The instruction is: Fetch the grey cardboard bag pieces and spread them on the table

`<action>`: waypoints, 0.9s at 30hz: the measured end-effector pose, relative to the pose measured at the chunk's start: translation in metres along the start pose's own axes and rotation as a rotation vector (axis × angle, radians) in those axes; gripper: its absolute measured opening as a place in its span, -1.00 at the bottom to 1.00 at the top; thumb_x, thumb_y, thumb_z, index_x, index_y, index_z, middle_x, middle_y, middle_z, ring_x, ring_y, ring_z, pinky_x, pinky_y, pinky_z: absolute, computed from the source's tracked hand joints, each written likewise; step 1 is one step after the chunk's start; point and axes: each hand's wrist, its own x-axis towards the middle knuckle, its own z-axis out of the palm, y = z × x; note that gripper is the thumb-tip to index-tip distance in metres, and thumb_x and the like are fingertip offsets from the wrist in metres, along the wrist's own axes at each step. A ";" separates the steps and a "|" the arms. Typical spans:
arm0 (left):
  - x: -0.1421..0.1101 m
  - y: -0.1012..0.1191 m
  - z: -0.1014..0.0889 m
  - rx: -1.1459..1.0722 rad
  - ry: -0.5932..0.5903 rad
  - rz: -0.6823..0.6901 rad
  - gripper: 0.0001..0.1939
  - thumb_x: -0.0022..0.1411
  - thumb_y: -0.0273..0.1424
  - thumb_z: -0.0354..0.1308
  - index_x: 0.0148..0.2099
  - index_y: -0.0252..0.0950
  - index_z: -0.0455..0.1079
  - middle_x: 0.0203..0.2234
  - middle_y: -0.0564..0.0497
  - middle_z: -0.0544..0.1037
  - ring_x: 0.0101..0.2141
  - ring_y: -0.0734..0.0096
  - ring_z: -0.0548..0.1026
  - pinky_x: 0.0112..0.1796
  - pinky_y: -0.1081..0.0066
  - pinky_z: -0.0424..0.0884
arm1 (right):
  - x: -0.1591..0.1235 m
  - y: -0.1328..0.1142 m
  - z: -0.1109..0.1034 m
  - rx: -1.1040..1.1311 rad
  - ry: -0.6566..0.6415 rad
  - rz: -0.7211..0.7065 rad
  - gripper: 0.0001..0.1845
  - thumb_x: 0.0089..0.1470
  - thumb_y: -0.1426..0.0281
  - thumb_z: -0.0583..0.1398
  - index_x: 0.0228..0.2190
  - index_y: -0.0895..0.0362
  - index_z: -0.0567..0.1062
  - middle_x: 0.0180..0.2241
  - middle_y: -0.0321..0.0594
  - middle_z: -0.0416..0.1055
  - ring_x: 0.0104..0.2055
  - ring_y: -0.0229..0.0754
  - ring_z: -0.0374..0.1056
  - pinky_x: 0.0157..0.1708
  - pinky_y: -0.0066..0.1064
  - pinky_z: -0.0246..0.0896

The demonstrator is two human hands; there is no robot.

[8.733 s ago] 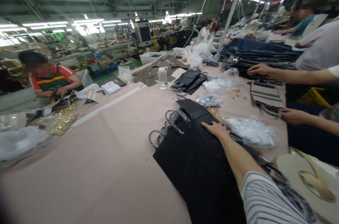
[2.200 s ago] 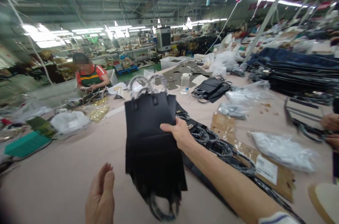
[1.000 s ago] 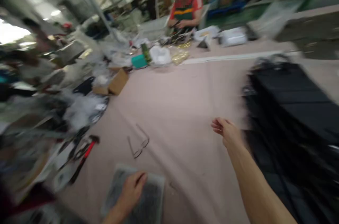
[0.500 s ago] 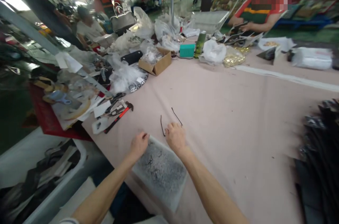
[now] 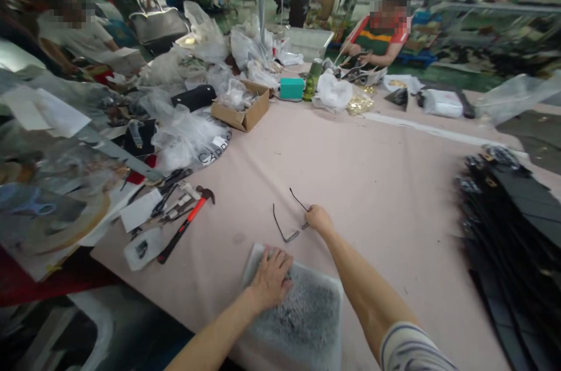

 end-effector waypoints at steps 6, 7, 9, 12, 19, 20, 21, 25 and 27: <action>-0.017 -0.008 0.025 -0.097 -0.018 -0.040 -0.33 0.30 -0.16 0.13 0.37 -0.32 0.24 0.28 -0.21 0.36 0.33 -0.07 0.18 0.44 -0.16 -0.27 | -0.016 0.005 -0.001 0.202 0.085 0.099 -0.65 0.23 0.10 0.22 -0.29 0.15 0.52 -0.27 -0.19 0.52 -0.19 -0.18 0.43 -0.08 -0.22 0.35; -0.021 -0.010 0.028 -0.101 -0.036 -0.036 -0.32 0.31 -0.16 0.12 0.39 -0.34 0.22 0.30 -0.23 0.34 0.35 -0.09 0.16 0.44 -0.18 -0.27 | -0.024 0.008 -0.006 0.244 0.123 0.108 -0.68 0.21 0.13 0.20 -0.32 0.15 0.51 -0.30 -0.20 0.52 -0.21 -0.17 0.42 -0.10 -0.25 0.34; -0.025 -0.015 0.031 -0.097 -0.064 -0.017 -0.33 0.33 -0.17 0.09 0.40 -0.33 0.22 0.32 -0.24 0.32 0.36 -0.11 0.15 0.44 -0.20 -0.27 | -0.047 0.015 -0.018 0.332 0.200 0.114 -0.74 0.14 0.20 0.15 -0.39 0.13 0.48 -0.38 -0.21 0.50 -0.25 -0.17 0.41 -0.17 -0.31 0.31; -0.024 -0.018 0.029 -0.063 -0.082 0.004 -0.36 0.34 -0.20 0.07 0.39 -0.34 0.24 0.31 -0.26 0.34 0.35 -0.12 0.19 0.44 -0.21 -0.20 | -0.094 0.024 -0.034 0.470 0.302 0.102 -0.75 -0.01 0.18 0.08 -0.48 0.09 0.41 -0.48 -0.24 0.41 -0.36 -0.17 0.35 -0.32 -0.36 0.26; -0.012 -0.017 0.010 -0.165 -0.081 -0.031 -0.43 0.34 -0.30 0.00 0.34 -0.36 0.32 0.31 -0.24 0.37 0.37 -0.01 0.20 0.45 -0.13 -0.25 | -0.210 0.025 -0.071 0.646 0.602 0.091 -0.61 -0.05 0.00 0.12 -0.53 0.07 0.38 -0.56 -0.32 0.26 -0.44 -0.21 0.19 -0.38 -0.34 0.12; -0.006 -0.015 -0.002 -0.269 -0.103 -0.090 -0.45 0.36 -0.28 -0.04 0.32 -0.37 0.34 0.30 -0.24 0.40 0.36 0.03 0.23 0.45 -0.08 -0.19 | -0.225 0.023 -0.075 0.657 0.653 0.098 -0.61 -0.04 0.00 0.14 -0.52 0.08 0.39 -0.56 -0.33 0.26 -0.44 -0.21 0.18 -0.37 -0.33 0.10; 0.001 -0.011 -0.017 -0.400 -0.118 -0.153 -0.45 0.39 -0.25 -0.08 0.31 -0.38 0.34 0.27 -0.25 0.42 0.34 0.07 0.27 0.44 -0.04 -0.10 | -0.238 0.021 -0.078 0.670 0.697 0.101 -0.60 -0.02 0.00 0.15 -0.51 0.08 0.40 -0.56 -0.33 0.27 -0.44 -0.22 0.18 -0.37 -0.33 0.09; 0.024 0.021 -0.104 -0.849 -0.033 -0.159 -0.32 0.39 -0.01 -0.06 0.34 -0.36 0.26 0.24 -0.28 0.45 0.26 0.13 0.40 0.30 0.14 0.26 | -0.283 0.005 -0.074 0.753 0.785 0.096 -0.60 0.02 -0.01 0.18 -0.48 0.08 0.47 -0.54 -0.31 0.35 -0.45 -0.21 0.23 -0.39 -0.33 0.09; 0.019 0.041 -0.142 -0.775 0.002 -0.103 -0.36 0.29 -0.05 0.12 0.26 -0.35 0.35 0.20 -0.29 0.49 0.14 0.10 0.50 0.17 0.17 0.40 | -0.300 -0.004 -0.064 0.787 0.747 0.112 -0.56 0.00 -0.05 0.19 -0.43 0.08 0.51 -0.49 -0.27 0.44 -0.41 -0.15 0.32 -0.34 -0.31 0.16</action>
